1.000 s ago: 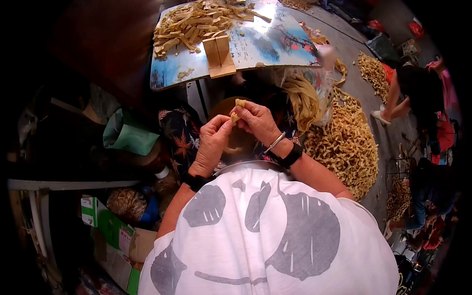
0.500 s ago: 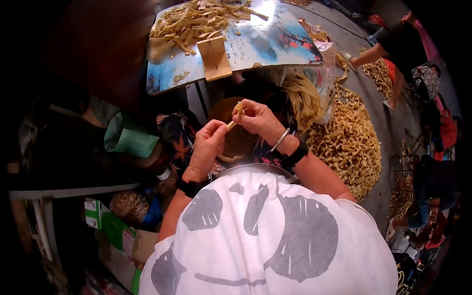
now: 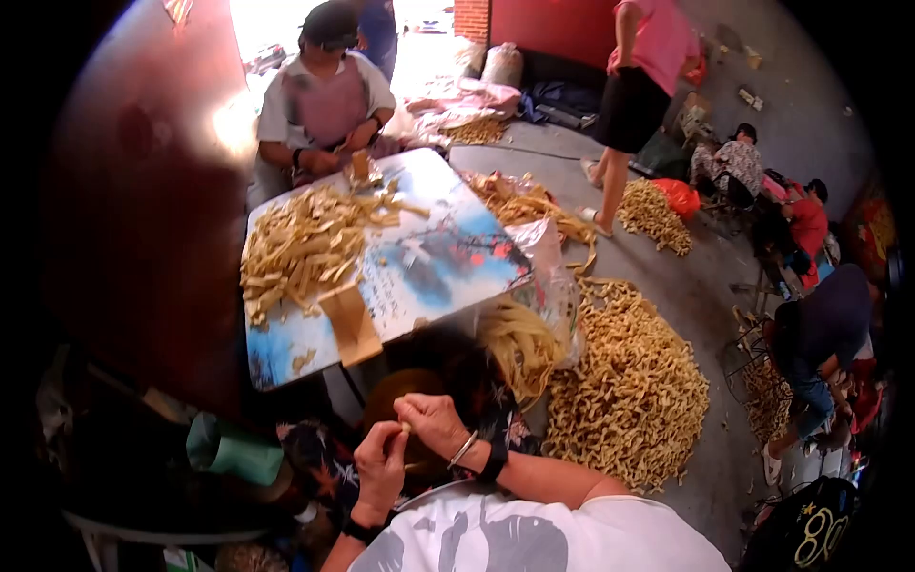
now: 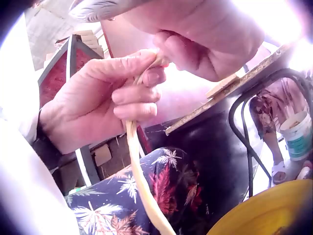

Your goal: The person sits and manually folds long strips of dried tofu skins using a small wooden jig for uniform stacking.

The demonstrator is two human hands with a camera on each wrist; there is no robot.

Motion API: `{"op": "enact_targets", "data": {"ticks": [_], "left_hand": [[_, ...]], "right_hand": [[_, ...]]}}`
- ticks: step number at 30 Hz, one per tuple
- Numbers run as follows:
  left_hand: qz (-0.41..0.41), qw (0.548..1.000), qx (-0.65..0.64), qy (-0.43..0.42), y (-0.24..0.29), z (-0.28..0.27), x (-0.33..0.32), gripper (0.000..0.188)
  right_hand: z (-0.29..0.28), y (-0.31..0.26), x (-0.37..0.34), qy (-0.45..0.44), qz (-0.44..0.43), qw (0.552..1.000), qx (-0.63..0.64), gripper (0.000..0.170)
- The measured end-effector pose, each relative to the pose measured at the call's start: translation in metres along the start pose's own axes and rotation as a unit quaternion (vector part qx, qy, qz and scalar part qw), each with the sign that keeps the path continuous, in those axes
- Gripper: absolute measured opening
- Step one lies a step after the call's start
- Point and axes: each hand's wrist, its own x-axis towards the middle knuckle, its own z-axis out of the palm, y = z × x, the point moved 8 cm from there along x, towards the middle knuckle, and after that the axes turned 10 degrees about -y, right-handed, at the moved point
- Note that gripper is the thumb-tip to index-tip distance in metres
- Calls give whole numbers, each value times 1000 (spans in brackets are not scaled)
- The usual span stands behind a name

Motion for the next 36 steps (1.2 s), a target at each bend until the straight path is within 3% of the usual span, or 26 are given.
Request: {"op": "enact_targets", "data": {"ticks": [1,3,5,7,9,11,12,13,14,15,22,25,29,31,36], "left_hand": [[0,1000,-3,11,1,-2,-2,6],[-29,998,-14,51,-18,-6,-3,6],[-69,995,-43,65,-18,-8,-2,7],[-63,996,-17,59,-23,-8,0,8],[-64,997,14,48,-18,-13,4,7],[11,997,29,64,-13,-20,9,4],[-1,998,40,57,-15,-21,10,4],[-13,997,36,62,-21,-22,11,7],[-50,997,27,51,-25,-22,13,11],[-89,995,-6,36,-31,-23,13,14],[-153,977,-143,-42,-52,-26,25,17],[-112,990,-76,-48,-51,-42,52,17],[-19,994,104,-12,-37,-73,103,12],[9,992,123,28,-42,-87,125,13],[-30,990,116,80,-61,-108,159,14]], "right_hand": [[4,5,0,-19,27,999,-22,23],[15,3,0,-67,39,995,63,22],[19,3,2,-116,21,993,3,20],[8,-1,10,-92,-51,994,-21,20],[-10,-16,21,-89,-56,994,-39,17],[-14,-3,32,-120,-38,992,-11,16],[-17,-16,33,-96,-74,993,-7,19],[-16,-18,34,-131,-38,990,-22,15],[-13,-10,37,-117,-43,991,46,15],[-12,-8,36,-141,35,986,79,15],[-12,14,49,-187,72,965,171,23],[-15,17,68,-178,87,964,179,21],[-27,-3,113,-98,-1,989,115,19],[-26,-13,130,-44,-58,997,16,18],[-22,-38,161,38,-147,980,-125,13]]}}
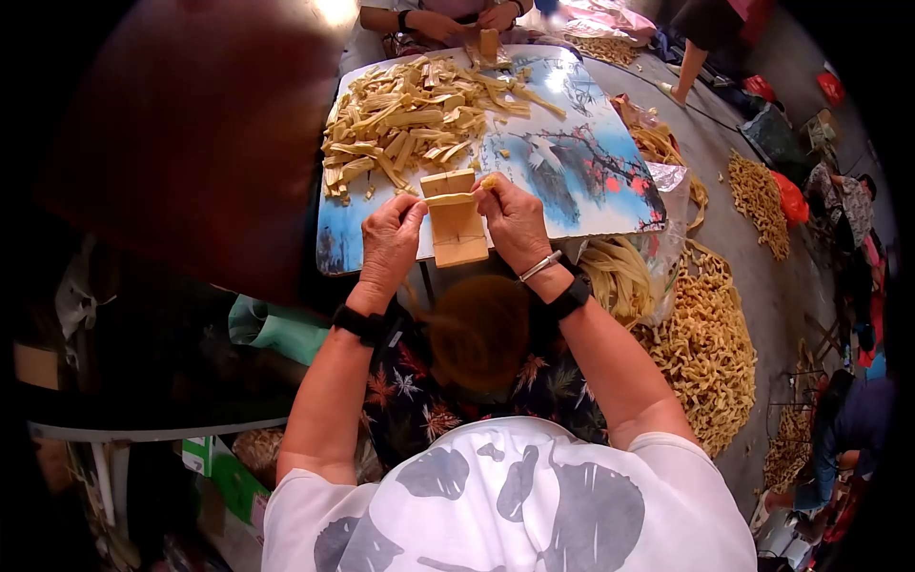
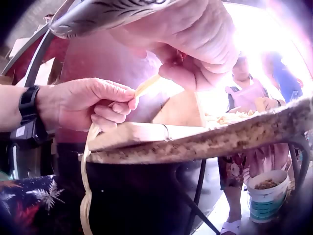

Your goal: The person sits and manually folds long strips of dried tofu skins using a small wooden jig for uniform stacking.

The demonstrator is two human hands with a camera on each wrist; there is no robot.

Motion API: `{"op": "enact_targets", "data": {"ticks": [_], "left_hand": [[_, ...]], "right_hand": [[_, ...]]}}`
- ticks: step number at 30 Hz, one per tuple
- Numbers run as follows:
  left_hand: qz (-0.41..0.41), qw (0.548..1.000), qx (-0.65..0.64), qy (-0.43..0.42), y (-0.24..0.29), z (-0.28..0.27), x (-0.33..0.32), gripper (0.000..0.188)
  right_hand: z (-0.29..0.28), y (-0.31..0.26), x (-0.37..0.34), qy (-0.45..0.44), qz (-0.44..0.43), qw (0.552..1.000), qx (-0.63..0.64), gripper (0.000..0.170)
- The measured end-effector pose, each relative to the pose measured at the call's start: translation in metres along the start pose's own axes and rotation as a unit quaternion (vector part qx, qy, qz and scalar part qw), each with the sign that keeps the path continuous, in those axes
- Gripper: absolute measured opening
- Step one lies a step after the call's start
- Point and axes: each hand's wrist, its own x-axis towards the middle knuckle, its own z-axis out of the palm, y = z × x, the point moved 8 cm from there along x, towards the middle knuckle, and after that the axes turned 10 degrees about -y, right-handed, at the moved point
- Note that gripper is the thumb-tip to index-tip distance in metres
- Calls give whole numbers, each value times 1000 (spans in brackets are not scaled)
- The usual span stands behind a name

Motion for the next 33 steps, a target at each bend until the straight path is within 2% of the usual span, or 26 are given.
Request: {"op": "enact_targets", "data": {"ticks": [3,7,8,10,11,12,13,15,19,21,22,23,24,25,27,28,29,30,31,33], "left_hand": [[-37,999,-26,7,-41,17,12,15],[-101,993,-61,30,-58,22,12,17],[-111,991,-75,25,-58,22,12,18],[-145,981,-129,-7,-63,23,7,19],[-152,962,-225,-23,-65,26,3,18],[-159,933,-319,-39,-63,29,-5,18],[-166,895,-410,-54,-60,35,-14,17],[-142,903,-402,-59,-47,33,-27,15],[-102,906,-406,-62,-13,41,-58,13],[-77,931,-349,-71,3,46,-74,13],[-101,935,-330,-76,4,52,-83,13],[-88,943,-313,-75,12,59,-89,13],[-72,945,-308,-86,19,64,-96,12],[-83,949,-290,-92,22,67,-105,11],[-123,931,-332,-85,5,77,-122,11],[-105,955,-274,-37,8,72,-129,12],[-120,950,-287,-18,3,76,-136,13],[-207,904,-372,-46,-20,87,-151,16],[-324,838,-435,-62,-35,98,-171,21],[-465,653,-579,-145,-14,125,-197,21]], "right_hand": [[14,22,14,5,-31,988,-150,11],[23,41,13,-40,3,977,-211,13],[22,44,15,-55,-16,981,-188,12],[15,49,12,-112,37,987,-108,13],[12,51,9,-138,63,986,-68,13],[12,55,1,-168,92,981,26,15],[10,60,-9,-185,132,969,100,16],[13,63,-33,-218,207,922,246,17],[9,39,-69,-225,215,932,187,21],[3,2,-76,-147,79,984,62,23],[1,-19,-78,-150,60,985,60,25],[6,-21,-81,-116,2,992,54,25],[16,-13,-88,-108,7,994,30,21],[16,-22,-94,-83,-27,996,14,17],[19,-21,-105,-56,-12,998,39,9],[14,-31,-109,-41,-17,998,42,6],[12,-33,-114,-21,-22,998,57,6],[14,-29,-119,-27,-20,998,48,5],[17,-26,-125,-34,-16,998,41,5],[28,-27,-143,-93,1,994,55,6]]}}
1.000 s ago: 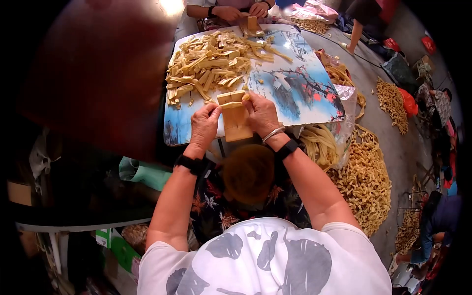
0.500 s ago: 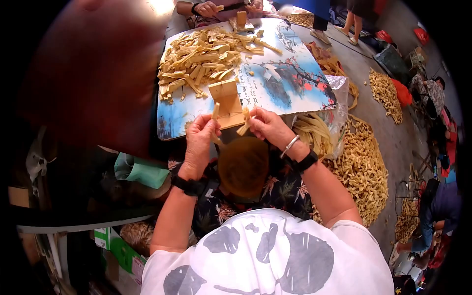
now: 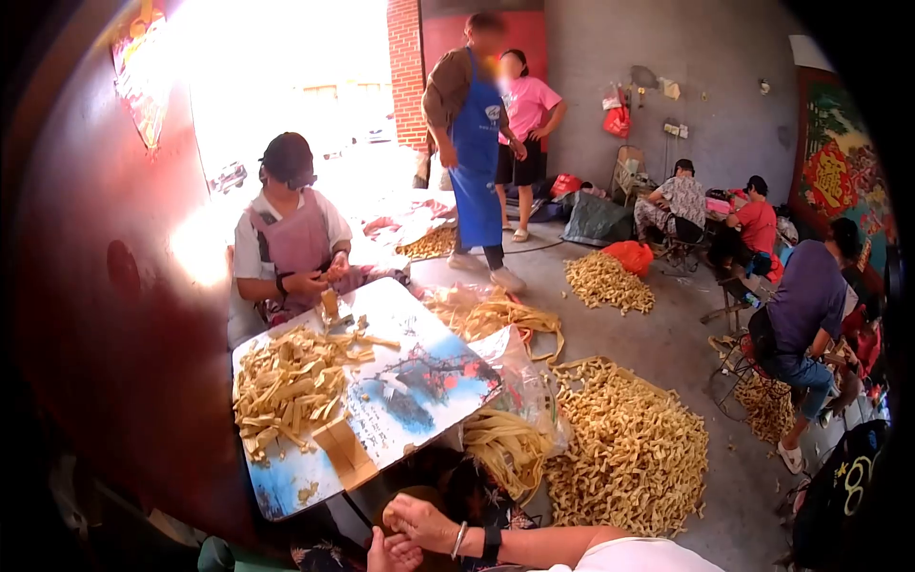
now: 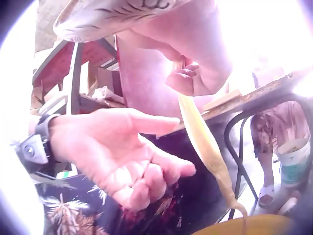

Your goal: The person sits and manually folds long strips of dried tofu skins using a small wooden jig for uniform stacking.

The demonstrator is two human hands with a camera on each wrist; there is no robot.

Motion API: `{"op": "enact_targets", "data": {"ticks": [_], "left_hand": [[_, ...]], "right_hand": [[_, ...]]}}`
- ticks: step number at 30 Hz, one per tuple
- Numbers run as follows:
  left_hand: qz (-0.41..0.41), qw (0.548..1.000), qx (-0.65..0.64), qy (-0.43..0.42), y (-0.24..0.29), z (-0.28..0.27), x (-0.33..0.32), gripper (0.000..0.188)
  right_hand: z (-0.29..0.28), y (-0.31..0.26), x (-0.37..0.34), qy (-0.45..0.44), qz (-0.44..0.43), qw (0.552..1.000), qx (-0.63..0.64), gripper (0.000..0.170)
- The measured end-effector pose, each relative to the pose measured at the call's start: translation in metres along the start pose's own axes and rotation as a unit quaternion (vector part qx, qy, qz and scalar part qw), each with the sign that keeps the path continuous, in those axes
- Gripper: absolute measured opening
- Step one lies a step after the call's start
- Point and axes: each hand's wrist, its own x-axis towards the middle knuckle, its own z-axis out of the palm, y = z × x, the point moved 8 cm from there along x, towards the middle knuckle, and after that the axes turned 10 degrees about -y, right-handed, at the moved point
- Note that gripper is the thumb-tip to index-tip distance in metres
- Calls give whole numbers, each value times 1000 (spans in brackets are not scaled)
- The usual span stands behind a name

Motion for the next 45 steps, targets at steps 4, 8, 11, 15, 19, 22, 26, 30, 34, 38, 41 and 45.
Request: {"op": "enact_targets", "data": {"ticks": [4,8,11,15,19,22,26,30,34,38,41,45], "left_hand": [[79,976,31,-199,-6,-1,5,24],[138,962,171,-161,-8,-18,15,13],[120,943,290,-109,0,-6,9,11],[441,521,731,-13,31,67,-52,4],[430,460,776,32,31,92,-70,19],[480,463,742,65,33,96,-79,29],[448,476,752,81,28,80,-65,28],[424,539,722,90,31,57,-47,23],[442,622,646,21,33,65,-58,25],[451,634,627,4,36,63,-61,31],[461,646,606,46,41,63,-68,25],[411,751,514,63,42,47,-58,11]], "right_hand": [[46,20,-31,-58,-16,997,47,9],[41,-18,-48,-86,-77,983,-143,20],[16,-34,-55,13,-123,968,-219,16],[11,49,-63,97,31,995,10,25],[57,144,-76,63,337,847,407,27],[68,135,-81,4,375,800,468,23],[61,130,-69,2,306,877,370,20],[58,111,-62,-52,229,935,266,21],[63,142,-62,-41,232,944,230,22],[81,113,-72,-129,297,799,507,23],[74,124,-64,-141,276,849,429,23],[28,62,-52,-67,235,942,231,19]]}}
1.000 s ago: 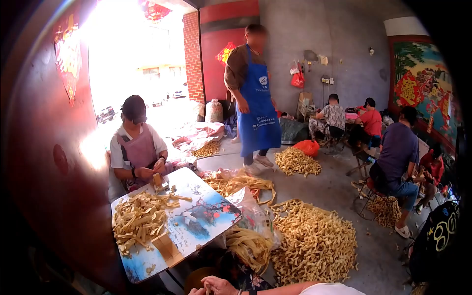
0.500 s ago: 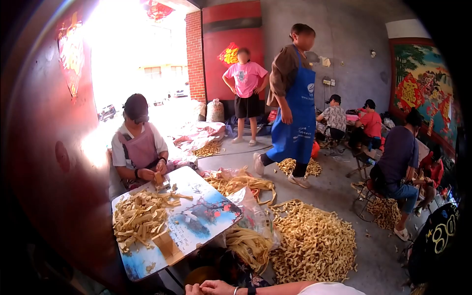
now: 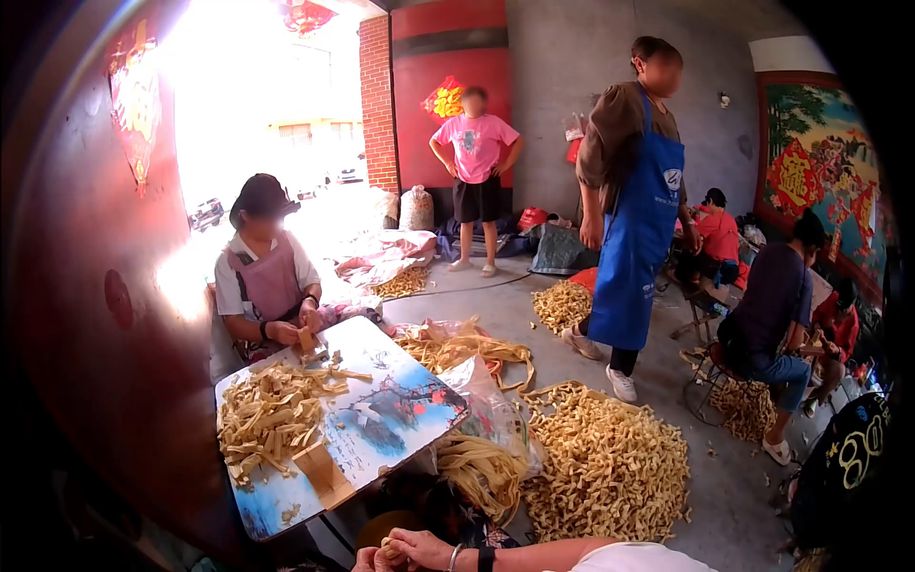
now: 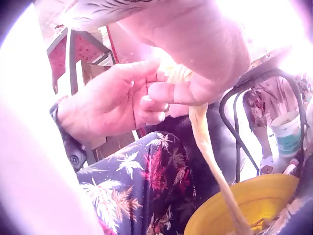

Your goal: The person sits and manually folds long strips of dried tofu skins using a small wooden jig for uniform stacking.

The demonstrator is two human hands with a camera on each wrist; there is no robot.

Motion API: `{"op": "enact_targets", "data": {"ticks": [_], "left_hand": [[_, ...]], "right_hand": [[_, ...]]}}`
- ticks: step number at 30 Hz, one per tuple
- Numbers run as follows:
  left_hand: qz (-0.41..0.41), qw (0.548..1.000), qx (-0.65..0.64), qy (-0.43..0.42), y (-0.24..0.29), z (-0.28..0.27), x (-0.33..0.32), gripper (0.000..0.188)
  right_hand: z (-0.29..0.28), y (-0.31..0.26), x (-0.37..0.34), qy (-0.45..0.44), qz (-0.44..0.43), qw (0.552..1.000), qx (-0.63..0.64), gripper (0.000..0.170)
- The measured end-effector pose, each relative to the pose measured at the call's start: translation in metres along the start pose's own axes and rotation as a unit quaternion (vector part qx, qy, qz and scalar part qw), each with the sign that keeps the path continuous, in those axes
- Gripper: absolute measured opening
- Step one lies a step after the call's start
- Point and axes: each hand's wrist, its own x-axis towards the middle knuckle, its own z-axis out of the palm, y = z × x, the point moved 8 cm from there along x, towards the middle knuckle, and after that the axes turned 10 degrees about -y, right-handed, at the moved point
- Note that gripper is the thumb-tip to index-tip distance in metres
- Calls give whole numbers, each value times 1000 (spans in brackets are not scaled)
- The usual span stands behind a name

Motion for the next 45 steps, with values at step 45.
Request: {"op": "enact_targets", "data": {"ticks": [45], "left_hand": [[-56,978,-189,-65,-9,6,23,10]], "right_hand": [[-4,-76,-1,-85,-112,990,19,20]]}}
